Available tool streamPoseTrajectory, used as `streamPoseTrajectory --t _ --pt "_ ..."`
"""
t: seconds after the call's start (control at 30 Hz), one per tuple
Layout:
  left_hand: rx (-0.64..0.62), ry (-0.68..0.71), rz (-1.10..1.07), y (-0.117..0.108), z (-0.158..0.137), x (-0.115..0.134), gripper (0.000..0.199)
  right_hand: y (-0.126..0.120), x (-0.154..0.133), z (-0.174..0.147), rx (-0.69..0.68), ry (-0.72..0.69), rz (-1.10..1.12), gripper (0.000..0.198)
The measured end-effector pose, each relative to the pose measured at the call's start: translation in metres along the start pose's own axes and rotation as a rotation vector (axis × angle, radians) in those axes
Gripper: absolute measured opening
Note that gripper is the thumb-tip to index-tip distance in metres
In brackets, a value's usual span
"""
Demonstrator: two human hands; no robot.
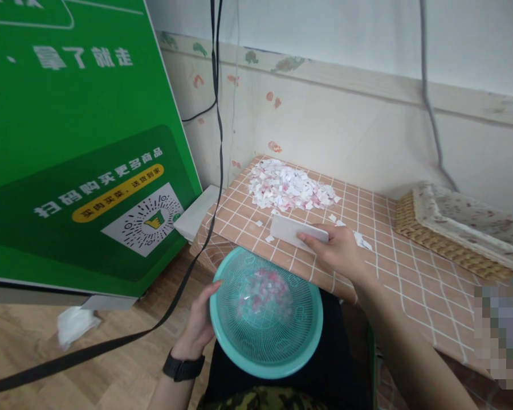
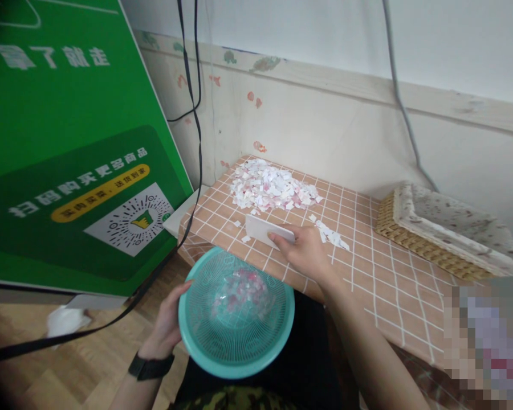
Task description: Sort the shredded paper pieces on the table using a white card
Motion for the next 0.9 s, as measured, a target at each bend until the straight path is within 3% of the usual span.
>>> streamPoseTrajectory --t 0.23,0.43,0.67,0.8,0.9 --pt "0.008 0.008 0.002 -0.001 0.000 0.000 0.009 0.007 -0.001 0.001 -0.026 -0.006 0.093 0.032" --pt "0.016 0.014 0.002 -0.002 0.001 0.000 0.011 0.012 0.013 0.009 0.093 0.047 0.159 0.032" --pt "0.035 0.002 0.001 0.000 0.000 0.000 0.010 0.034 -0.009 0.014 0.150 -0.078 0.064 0.030" --pt "0.028 0.012 0.006 0.000 0.000 0.000 0.010 0.045 -0.019 0.012 0.033 -0.208 0.084 0.026" --pt "0.030 0.020 0.006 -0.001 0.001 0.000 0.009 0.043 -0.017 0.005 -0.018 -0.222 0.052 0.026"
Point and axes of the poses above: each hand's wrist, its own z-axis towards the middle knuckle, its own y-axis out of the palm, x = y × z, the point moved 3 cm from there along z, towards the middle knuckle, and after that the axes turned 4 degrees about -y, right-handed, at the moved point
